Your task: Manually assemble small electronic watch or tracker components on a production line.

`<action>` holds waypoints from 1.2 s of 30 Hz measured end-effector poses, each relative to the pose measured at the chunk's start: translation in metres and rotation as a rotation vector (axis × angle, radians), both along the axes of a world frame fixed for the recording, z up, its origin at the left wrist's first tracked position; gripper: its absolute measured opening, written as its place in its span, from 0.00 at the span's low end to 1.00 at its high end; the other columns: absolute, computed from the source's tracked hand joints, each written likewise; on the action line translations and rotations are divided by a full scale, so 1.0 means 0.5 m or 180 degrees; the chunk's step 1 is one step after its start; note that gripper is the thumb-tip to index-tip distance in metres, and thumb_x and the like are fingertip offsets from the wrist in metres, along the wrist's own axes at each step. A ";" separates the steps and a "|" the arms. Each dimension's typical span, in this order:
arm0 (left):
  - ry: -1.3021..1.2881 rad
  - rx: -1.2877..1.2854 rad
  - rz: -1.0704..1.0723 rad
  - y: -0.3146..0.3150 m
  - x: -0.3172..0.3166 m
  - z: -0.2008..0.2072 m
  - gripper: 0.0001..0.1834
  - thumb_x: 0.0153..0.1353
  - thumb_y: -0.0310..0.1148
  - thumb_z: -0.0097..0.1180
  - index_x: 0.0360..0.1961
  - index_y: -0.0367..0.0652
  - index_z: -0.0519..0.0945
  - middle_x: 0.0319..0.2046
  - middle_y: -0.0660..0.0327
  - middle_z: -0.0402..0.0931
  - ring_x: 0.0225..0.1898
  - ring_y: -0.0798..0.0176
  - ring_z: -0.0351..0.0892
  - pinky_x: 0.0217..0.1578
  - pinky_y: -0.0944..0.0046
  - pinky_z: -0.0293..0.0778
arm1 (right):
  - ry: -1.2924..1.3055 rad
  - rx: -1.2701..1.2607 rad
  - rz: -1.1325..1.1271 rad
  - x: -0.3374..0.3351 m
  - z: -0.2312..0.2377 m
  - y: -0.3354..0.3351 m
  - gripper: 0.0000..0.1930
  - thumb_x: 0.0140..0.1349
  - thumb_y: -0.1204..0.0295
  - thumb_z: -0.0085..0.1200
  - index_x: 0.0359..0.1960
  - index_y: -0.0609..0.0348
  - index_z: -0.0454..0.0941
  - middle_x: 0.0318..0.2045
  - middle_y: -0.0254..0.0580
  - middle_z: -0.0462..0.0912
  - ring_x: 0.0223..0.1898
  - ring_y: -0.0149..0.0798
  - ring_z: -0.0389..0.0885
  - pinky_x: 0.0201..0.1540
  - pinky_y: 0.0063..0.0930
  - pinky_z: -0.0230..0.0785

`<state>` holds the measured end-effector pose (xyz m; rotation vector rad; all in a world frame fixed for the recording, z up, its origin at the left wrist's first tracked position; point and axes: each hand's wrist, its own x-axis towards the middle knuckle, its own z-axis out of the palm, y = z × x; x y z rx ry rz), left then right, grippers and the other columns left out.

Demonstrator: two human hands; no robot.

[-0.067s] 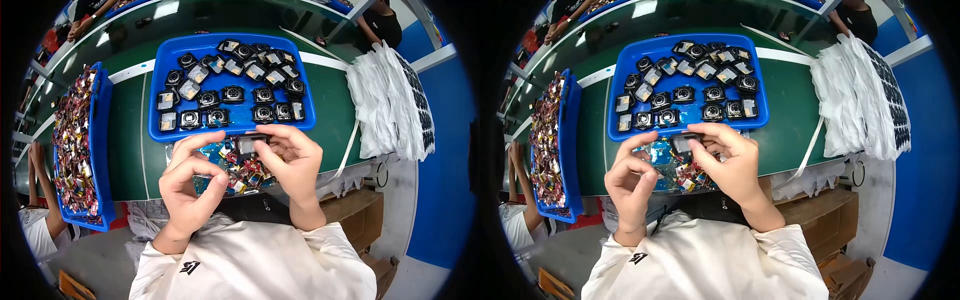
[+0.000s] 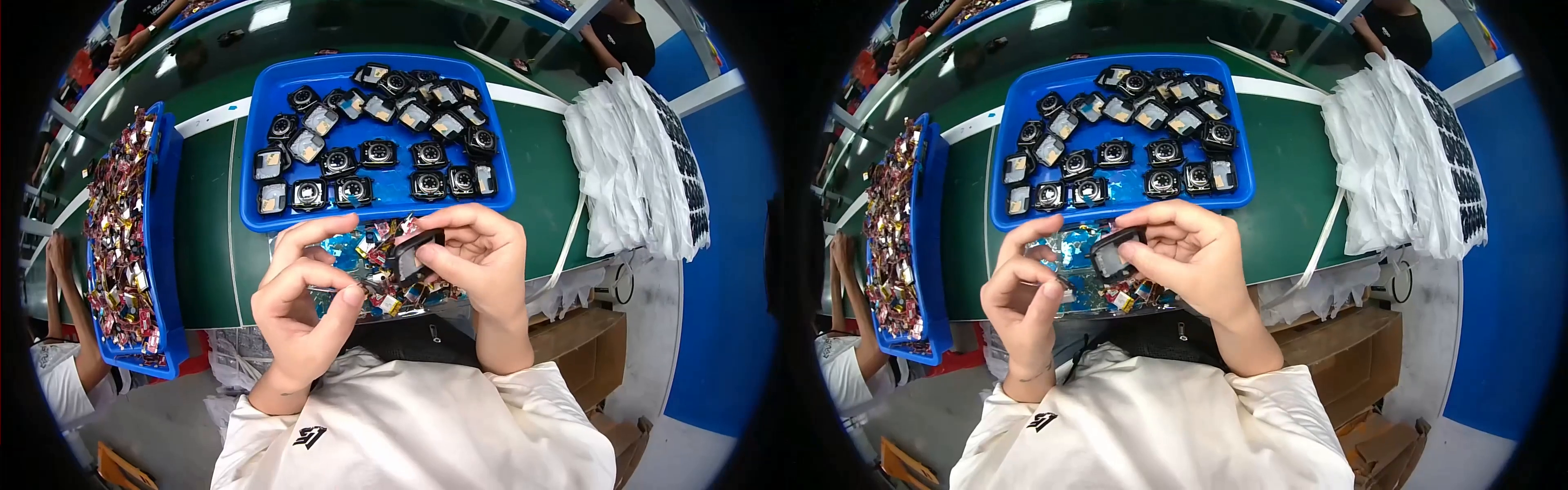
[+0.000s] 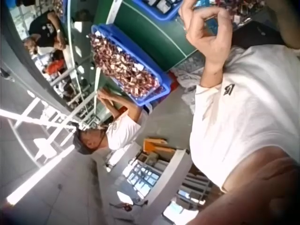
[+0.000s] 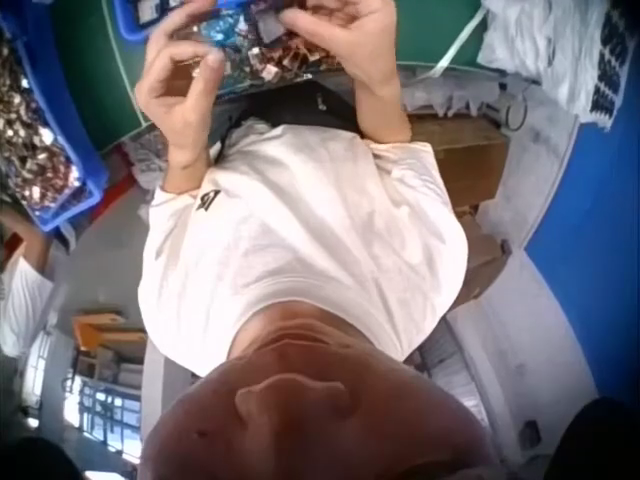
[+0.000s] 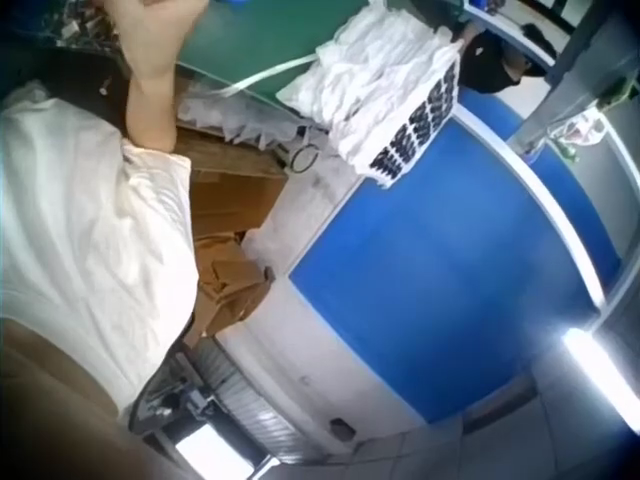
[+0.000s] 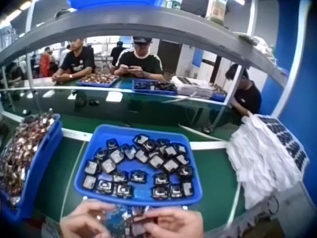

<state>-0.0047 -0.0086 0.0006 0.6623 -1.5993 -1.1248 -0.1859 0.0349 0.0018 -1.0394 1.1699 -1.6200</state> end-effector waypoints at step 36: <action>-0.1320 -0.0718 0.0591 -0.024 -0.034 -0.001 0.03 0.42 0.24 0.61 0.19 0.38 0.78 0.49 0.50 0.78 0.53 0.52 0.72 0.56 0.54 0.61 | 0.0773 0.0008 0.0114 0.036 -0.029 0.012 0.14 0.56 0.83 0.57 0.45 0.66 0.79 0.37 0.43 0.84 0.31 0.28 0.84 0.31 0.18 0.75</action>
